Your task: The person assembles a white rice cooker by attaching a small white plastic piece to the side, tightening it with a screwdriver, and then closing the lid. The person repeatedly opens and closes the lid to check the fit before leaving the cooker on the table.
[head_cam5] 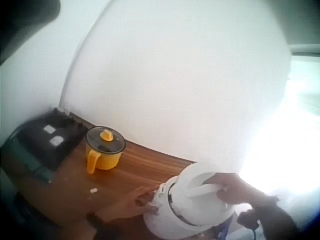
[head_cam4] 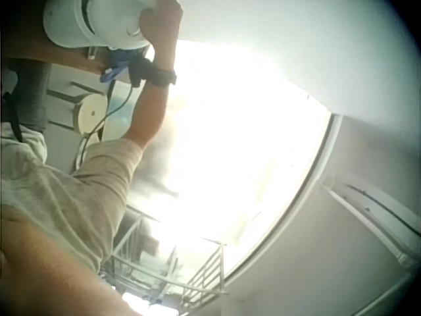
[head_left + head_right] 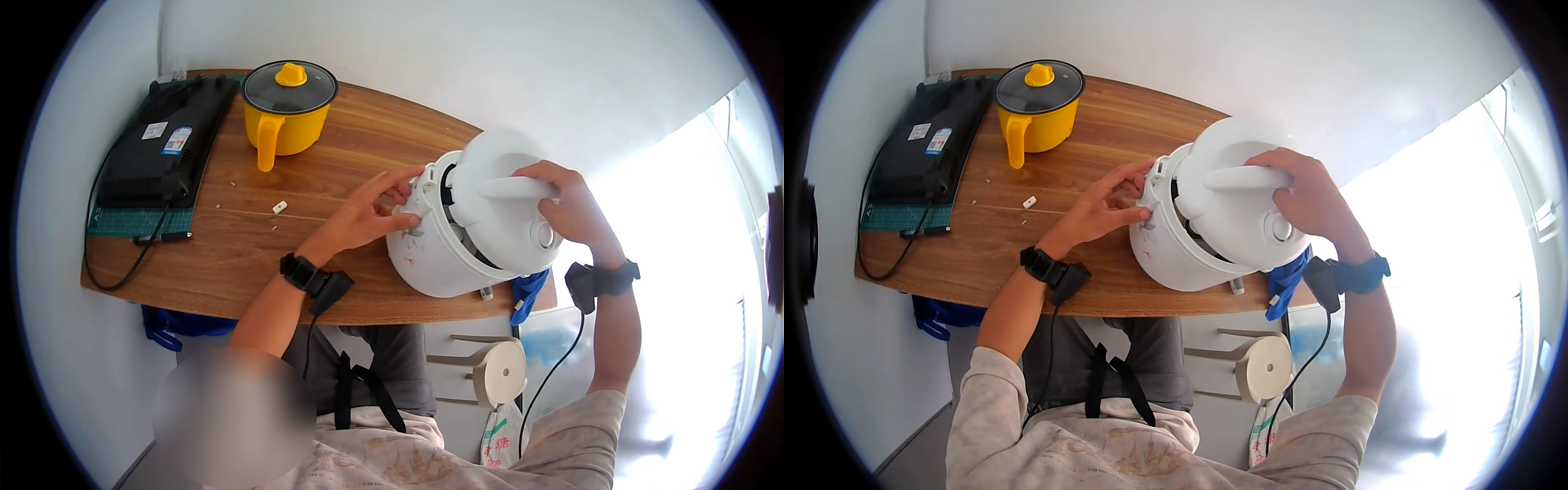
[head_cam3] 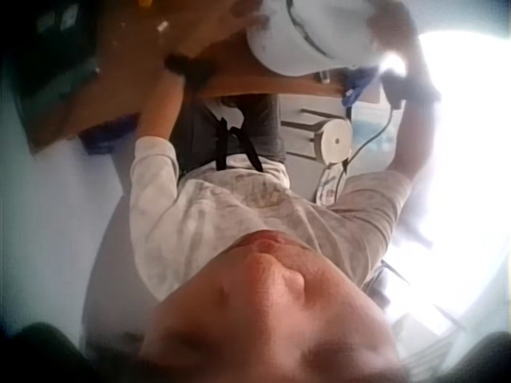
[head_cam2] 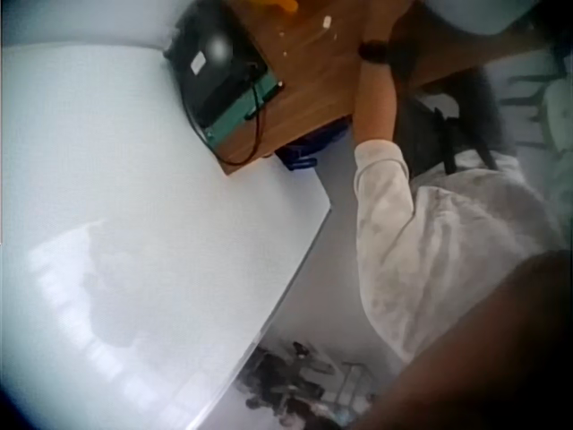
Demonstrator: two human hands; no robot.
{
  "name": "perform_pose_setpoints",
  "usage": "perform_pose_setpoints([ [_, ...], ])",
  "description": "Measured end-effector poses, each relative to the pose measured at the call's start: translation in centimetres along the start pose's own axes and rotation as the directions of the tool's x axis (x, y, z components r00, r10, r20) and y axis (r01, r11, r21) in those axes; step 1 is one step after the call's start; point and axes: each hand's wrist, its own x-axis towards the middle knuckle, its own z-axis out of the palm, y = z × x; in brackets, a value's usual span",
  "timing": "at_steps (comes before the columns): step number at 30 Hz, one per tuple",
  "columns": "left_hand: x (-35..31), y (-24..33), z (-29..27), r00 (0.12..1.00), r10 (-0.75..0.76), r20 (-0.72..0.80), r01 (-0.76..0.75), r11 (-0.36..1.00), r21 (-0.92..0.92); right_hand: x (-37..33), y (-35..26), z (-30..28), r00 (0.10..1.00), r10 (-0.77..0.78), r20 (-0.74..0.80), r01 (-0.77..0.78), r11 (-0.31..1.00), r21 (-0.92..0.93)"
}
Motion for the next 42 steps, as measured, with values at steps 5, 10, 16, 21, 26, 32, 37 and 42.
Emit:
perform_pose_setpoints([
  [5, -0.2, 0.4, 0.1, 1.0, 0.0, -0.015, 0.0, 1.0, -0.01, 1.1, -0.7, 1.2, 0.998, 0.048, 0.048, -0.051, 0.997, 0.052],
  [10, -0.1, 0.2, 0.1, 1.0, 0.0, 0.001, 0.0, 1.0, -0.03, 1.6, -0.3, 1.9, 0.993, 0.111, 0.04, -0.113, 0.993, 0.035],
  [16, -0.1, 0.2, 0.1, 1.0, 0.009, -0.003, -0.009, 1.0, -0.018, 1.8, -0.2, 2.1, 0.994, 0.103, 0.033, -0.105, 0.992, 0.076],
  [21, -0.1, -0.1, 0.0, 1.0, 0.027, -0.001, -0.027, 0.999, -0.021, 1.6, 0.1, 2.1, 0.997, 0.072, 0.02, -0.073, 0.997, 0.028],
  [26, -0.1, 0.0, 0.1, 0.999, 0.039, -0.008, -0.039, 0.999, -0.004, 1.6, -0.3, 2.1, 0.994, 0.108, 0.024, -0.11, 0.991, 0.077],
  [32, -0.1, -0.1, 0.1, 0.998, 0.061, -0.009, -0.06, 0.998, 0.022, 1.5, 0.0, 2.4, 0.996, 0.09, 0.006, -0.09, 0.989, 0.116],
  [37, -0.1, 0.8, 0.1, 1.0, -0.015, -0.003, 0.015, 1.0, 0.019, 1.2, -0.2, 2.4, 0.993, 0.122, -0.004, -0.12, 0.985, 0.125],
  [42, -0.1, 0.9, -0.1, 1.0, -0.016, -0.004, 0.016, 1.0, 0.023, 1.2, -0.7, 2.4, 0.988, 0.145, -0.048, -0.139, 0.984, 0.113],
])
